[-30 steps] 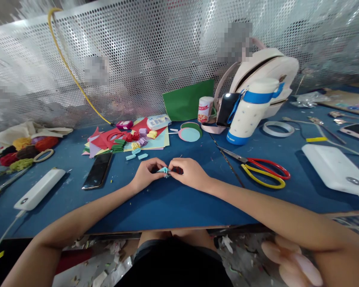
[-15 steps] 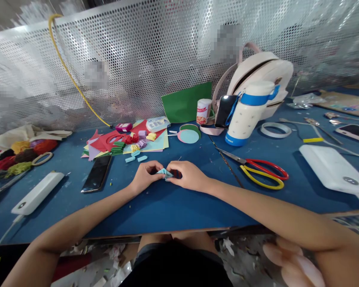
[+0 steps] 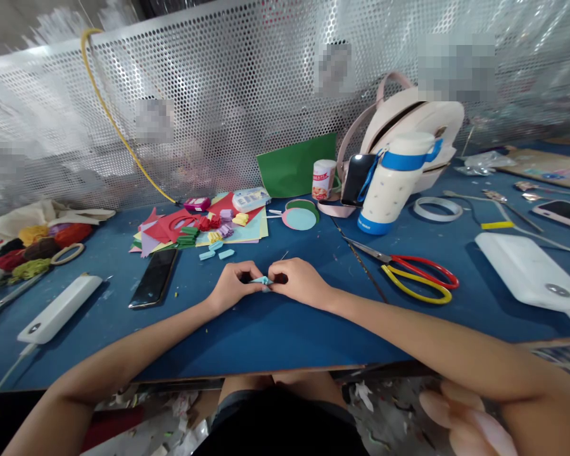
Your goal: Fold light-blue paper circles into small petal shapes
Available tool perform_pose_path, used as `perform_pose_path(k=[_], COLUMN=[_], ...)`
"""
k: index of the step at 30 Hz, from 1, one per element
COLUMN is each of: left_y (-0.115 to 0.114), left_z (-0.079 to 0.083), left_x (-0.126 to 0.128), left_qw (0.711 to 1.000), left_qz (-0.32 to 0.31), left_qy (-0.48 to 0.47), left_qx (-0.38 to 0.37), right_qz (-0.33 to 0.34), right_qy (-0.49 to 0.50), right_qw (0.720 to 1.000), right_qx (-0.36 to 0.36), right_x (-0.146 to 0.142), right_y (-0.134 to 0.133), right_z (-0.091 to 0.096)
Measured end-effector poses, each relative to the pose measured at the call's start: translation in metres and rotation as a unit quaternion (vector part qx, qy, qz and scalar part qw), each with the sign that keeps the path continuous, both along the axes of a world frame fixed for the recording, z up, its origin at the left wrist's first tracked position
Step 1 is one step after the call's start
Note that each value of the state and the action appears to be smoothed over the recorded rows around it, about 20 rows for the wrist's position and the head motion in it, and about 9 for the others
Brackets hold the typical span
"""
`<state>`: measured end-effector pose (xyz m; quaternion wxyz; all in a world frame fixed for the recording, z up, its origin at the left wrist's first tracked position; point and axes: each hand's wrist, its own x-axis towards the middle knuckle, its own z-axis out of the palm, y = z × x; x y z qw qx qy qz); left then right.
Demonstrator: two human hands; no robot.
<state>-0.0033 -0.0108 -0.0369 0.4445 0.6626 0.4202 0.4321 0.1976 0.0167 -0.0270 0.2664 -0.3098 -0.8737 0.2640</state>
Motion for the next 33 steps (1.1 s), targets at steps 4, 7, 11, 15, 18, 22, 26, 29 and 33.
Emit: perform_pose_path(k=[4, 7, 11, 15, 18, 22, 26, 29, 33], left_y=[0.0, -0.001, -0.001, 0.002, 0.004, 0.001, -0.004, -0.003, 0.0], left_z=[0.001, 0.003, 0.004, 0.0, -0.003, -0.002, 0.001, 0.003, 0.003], left_x=[-0.001, 0.0, 0.001, -0.002, -0.003, -0.001, 0.001, 0.001, 0.0], left_qw=[0.999, 0.998, 0.996, 0.999, 0.999, 1.0, 0.998, 0.995, 0.996], left_qz=[-0.005, -0.006, 0.002, 0.017, 0.026, 0.002, -0.023, -0.018, -0.025], left_qy=[0.027, 0.037, 0.016, -0.01, -0.019, -0.003, 0.047, 0.06, 0.044], left_qx=[0.031, 0.052, 0.082, 0.043, 0.007, -0.003, 0.039, 0.08, 0.07], right_qz=[-0.006, -0.007, 0.005, 0.015, 0.019, 0.034, 0.05, 0.047, 0.044], right_qy=[-0.008, -0.012, -0.011, -0.01, -0.004, 0.006, -0.011, -0.011, 0.005], right_qw=[1.0, 1.0, 0.999, 0.997, 0.997, 0.996, 0.993, 0.992, 0.989], right_qx=[0.003, 0.016, 0.047, 0.072, 0.075, 0.076, 0.103, 0.119, 0.141], right_x=[0.0, 0.0, 0.001, 0.004, 0.006, 0.007, 0.005, 0.004, 0.002], right_y=[-0.001, -0.001, 0.001, 0.003, 0.002, -0.001, -0.004, -0.004, -0.004], right_z=[0.0, 0.001, 0.001, 0.002, 0.006, 0.011, 0.01, 0.007, 0.007])
